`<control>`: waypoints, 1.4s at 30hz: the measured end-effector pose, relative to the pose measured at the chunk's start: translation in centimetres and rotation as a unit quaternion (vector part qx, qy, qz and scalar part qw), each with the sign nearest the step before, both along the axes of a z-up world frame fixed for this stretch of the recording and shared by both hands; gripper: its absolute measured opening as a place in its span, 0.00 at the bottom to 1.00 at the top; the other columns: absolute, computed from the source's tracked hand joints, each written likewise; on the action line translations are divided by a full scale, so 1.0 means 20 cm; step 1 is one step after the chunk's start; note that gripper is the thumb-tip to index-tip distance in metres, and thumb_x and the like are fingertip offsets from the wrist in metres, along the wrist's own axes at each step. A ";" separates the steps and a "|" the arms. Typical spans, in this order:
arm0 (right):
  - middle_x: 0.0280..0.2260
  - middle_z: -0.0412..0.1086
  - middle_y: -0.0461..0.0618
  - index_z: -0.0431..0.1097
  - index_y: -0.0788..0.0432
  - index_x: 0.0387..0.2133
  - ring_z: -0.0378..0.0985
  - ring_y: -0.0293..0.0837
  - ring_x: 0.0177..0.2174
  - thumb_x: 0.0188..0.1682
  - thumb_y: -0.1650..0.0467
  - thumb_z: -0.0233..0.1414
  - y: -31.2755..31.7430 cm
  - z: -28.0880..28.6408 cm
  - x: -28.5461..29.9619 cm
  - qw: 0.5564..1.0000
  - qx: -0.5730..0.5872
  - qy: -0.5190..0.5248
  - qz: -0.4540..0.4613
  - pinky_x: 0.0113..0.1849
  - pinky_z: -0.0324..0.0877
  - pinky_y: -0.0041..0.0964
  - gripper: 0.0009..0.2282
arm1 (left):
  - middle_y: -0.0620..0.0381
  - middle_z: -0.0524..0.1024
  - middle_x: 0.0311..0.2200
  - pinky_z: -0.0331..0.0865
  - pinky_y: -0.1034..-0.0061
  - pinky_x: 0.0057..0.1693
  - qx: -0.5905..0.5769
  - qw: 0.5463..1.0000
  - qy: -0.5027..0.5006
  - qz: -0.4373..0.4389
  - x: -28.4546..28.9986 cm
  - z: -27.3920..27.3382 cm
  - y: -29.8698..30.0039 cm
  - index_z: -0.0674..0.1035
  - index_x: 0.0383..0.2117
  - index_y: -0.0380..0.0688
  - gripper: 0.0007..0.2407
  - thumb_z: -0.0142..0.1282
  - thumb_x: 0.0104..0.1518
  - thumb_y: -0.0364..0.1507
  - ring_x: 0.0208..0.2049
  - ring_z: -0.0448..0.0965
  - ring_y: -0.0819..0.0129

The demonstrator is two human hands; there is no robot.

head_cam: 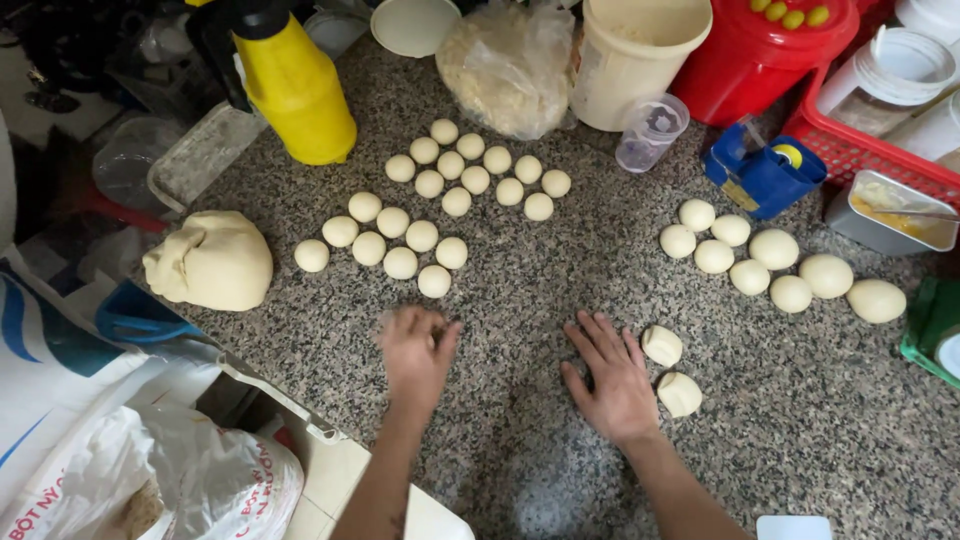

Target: The person shapes portions of dough into small balls on a counter and weighs them on a scale.

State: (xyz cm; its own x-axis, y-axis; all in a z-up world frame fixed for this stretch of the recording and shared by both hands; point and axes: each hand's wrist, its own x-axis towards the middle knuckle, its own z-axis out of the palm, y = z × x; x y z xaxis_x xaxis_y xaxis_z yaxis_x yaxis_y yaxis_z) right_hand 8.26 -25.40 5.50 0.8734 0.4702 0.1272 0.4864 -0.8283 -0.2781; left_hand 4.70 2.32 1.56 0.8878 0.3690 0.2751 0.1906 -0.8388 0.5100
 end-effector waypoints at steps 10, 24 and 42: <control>0.68 0.57 0.41 0.64 0.45 0.62 0.52 0.45 0.68 0.51 0.59 0.50 -0.02 -0.05 0.01 1.000 0.013 -0.009 -0.011 0.66 0.44 0.52 0.24 | 0.59 0.72 0.36 0.74 0.67 0.43 -0.074 0.985 -0.016 -0.156 -0.14 0.13 0.12 0.76 0.26 0.49 0.10 0.56 0.60 0.38 0.39 0.73 0.61; 0.68 0.56 0.44 0.63 0.52 0.62 0.49 0.44 0.69 0.51 0.60 0.47 0.00 -0.01 0.01 1.000 0.002 0.013 -0.006 0.67 0.40 0.51 0.24 | 0.60 0.77 0.33 0.73 0.72 0.42 -0.033 0.981 -0.027 -0.190 -0.22 0.03 0.05 0.80 0.23 0.49 0.07 0.59 0.56 0.35 0.36 0.72 0.68; 0.68 0.57 0.44 0.63 0.51 0.63 0.50 0.45 0.69 0.50 0.61 0.48 -0.01 -0.05 0.01 1.000 0.011 -0.009 -0.002 0.67 0.41 0.51 0.25 | 0.55 0.75 0.37 0.72 0.68 0.44 0.012 0.985 -0.144 -0.093 -0.03 -0.01 0.10 0.78 0.22 0.43 0.06 0.64 0.48 0.29 0.39 0.73 0.62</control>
State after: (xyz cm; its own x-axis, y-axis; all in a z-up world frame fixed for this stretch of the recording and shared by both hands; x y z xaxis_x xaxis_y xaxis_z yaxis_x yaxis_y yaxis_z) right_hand 8.49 -25.56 4.56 0.8725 0.4640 0.1533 0.4886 -0.8239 -0.2871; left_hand 4.18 4.23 1.37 0.8236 0.1973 0.5317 -0.1171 -0.8582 0.4998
